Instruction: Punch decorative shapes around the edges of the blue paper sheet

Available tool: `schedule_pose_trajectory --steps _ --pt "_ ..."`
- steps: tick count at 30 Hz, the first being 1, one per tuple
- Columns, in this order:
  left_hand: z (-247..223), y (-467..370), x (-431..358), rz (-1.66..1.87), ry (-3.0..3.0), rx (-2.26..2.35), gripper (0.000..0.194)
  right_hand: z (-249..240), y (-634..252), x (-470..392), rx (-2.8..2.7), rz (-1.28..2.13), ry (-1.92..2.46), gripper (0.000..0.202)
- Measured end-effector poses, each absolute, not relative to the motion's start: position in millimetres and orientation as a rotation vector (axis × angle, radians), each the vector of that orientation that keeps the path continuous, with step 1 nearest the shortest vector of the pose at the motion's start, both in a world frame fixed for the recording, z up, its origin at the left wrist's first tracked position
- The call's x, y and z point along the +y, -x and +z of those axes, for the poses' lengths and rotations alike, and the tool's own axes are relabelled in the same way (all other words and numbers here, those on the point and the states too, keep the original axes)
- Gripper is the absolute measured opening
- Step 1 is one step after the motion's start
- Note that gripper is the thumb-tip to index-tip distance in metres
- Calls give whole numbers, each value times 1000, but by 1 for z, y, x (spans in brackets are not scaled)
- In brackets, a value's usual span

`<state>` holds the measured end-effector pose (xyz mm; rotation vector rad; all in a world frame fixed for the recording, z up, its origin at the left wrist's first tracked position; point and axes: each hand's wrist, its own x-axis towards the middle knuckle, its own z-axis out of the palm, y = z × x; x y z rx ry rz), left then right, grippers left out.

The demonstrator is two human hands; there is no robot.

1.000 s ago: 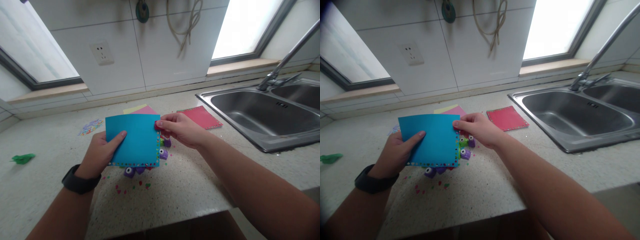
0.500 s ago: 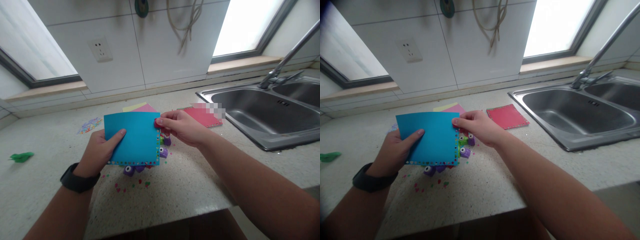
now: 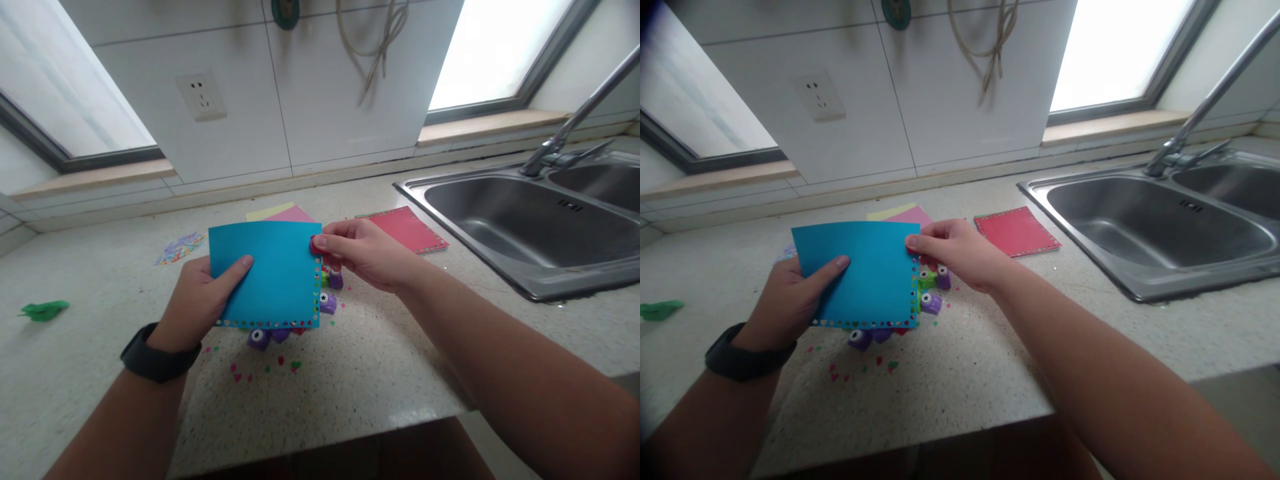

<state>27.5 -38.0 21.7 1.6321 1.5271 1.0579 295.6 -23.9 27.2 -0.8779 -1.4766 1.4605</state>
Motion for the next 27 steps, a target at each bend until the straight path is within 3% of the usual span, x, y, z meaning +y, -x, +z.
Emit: schedule_pose_trajectory --steps 27 --pt "17 -23 -37 1072 -1656 1471 41 28 -291 -26 -1391 1489 823 36"
